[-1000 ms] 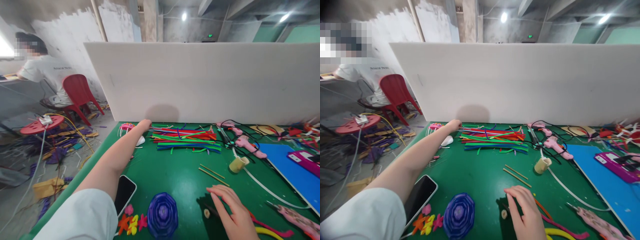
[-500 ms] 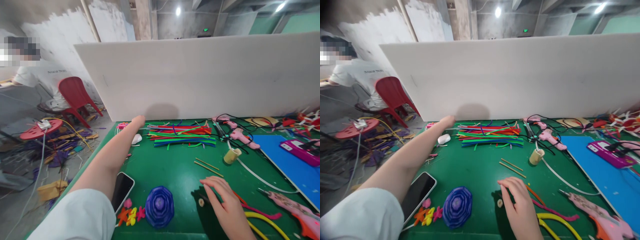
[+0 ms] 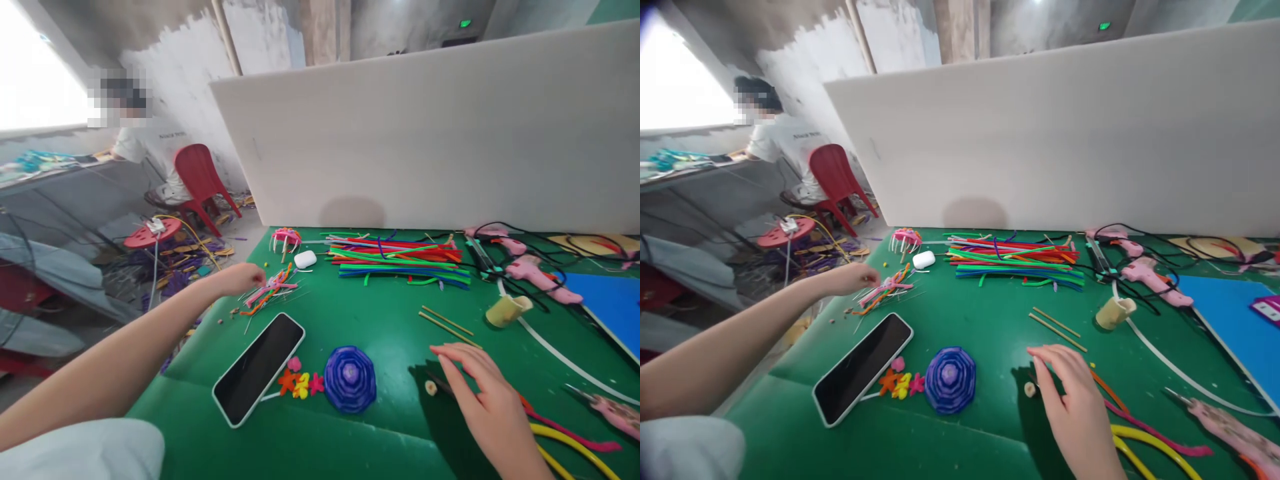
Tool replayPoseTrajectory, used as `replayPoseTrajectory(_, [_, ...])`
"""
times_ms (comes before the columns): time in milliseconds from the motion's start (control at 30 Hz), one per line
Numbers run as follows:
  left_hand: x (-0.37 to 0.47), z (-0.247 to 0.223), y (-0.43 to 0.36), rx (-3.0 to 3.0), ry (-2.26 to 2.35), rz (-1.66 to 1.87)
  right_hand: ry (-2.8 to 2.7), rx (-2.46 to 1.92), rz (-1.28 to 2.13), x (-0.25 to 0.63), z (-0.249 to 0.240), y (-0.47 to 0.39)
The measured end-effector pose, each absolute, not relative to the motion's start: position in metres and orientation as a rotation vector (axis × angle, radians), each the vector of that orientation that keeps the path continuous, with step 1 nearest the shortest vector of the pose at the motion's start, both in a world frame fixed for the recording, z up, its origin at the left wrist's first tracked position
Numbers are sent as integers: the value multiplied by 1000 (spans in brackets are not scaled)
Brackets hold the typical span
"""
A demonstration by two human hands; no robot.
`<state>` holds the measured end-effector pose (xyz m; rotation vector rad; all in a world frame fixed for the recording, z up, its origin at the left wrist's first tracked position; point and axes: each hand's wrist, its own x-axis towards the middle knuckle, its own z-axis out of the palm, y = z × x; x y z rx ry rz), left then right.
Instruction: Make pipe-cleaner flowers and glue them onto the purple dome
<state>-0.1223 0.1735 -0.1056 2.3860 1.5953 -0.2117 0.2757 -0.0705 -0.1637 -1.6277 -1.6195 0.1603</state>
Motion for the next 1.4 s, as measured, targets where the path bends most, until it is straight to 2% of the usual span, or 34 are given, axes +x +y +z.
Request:
replayPoseTrajectory(167, [-116,-112,192,2265,1807,22,-1630,-1669,199,277,-171,-70])
replayPoseTrajectory(367, [-82,-144,211,2019,2022,343,-1625,-1696,215,277,-171,-68])
replayPoseTrajectory(567, [-74,-156,227,1758,2088,599,-1637,-1698,203,277,-175,-69])
replayPoseTrajectory(733, [-88,-148,221,1562,1991,869,-1723,-1617,162,253,-140,-51])
replayPoseTrajectory(900, [-101,-135,196,1345,1722,1123,-2159,-1398,140,175,-95,48])
replayPoseTrajectory(1100, [-123,-119,137,1125,1473,1305,-2715,-1534,101,78,-119,183])
replayPoseTrajectory(1233, [-145,-119,95,997,1412,1357,-2769,-1608,42,62,-131,202])
replayPoseTrajectory(1400, [-174,-120,62,872,1428,1460,-2667,-1757,-27,89,-125,172])
